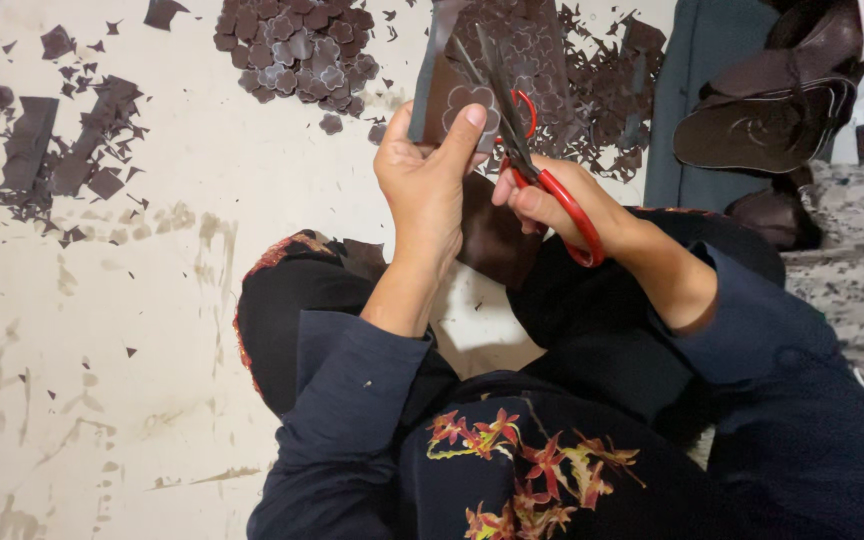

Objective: The person sits on the floor and uses red-handled scissors to cut flower-shaped pieces from a brown patterned sheet. Cut pieces are placed in a pile while offcuts accumulate nearby.

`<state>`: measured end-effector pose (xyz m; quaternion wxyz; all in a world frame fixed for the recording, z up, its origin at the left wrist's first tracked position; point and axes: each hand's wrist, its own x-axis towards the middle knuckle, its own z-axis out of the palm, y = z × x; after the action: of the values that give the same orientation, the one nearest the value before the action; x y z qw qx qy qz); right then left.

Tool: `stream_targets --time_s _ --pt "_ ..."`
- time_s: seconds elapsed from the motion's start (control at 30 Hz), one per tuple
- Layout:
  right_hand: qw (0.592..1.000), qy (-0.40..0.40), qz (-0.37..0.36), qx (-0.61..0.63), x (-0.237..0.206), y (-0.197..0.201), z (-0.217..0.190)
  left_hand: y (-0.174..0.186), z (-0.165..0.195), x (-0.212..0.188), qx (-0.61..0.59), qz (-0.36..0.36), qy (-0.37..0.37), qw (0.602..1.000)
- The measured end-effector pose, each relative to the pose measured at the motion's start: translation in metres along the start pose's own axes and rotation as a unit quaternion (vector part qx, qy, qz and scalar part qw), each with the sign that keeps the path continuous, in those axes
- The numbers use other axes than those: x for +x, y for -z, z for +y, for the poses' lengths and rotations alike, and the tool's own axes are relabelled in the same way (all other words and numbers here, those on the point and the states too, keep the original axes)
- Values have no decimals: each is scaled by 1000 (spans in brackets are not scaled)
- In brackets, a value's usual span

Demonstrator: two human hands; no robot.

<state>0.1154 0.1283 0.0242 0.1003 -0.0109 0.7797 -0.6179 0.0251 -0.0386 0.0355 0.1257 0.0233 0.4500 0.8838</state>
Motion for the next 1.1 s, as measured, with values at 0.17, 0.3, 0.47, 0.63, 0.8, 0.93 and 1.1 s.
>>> stream_targets --time_s 0.17,0.3,0.47,0.63,0.8,0.93,1.1 --pt "1000 -2 7 15 -4 -3 -3 1 0 -3 -1 -8 -9 1000" --pt "1000 -4 21 3 -4 -6 -7 0 0 -5 -16 -16 -13 1000" --pt "1000 -12 20 5 -4 -8 -11 1 -2 -4 -27 -19 -16 999" --pt "999 -7 23 -36 -4 -4 -15 3 0 -2 -29 -19 -10 999" --pt "998 -44 23 -31 -6 0 -14 3 6 -1 -42 -28 -5 999" --pt "997 -62 41 -12 -5 2 -10 2 10 -1 -50 -32 -14 998" --pt "999 33 -12 16 -3 14 -13 2 14 0 -58 -24 16 998"
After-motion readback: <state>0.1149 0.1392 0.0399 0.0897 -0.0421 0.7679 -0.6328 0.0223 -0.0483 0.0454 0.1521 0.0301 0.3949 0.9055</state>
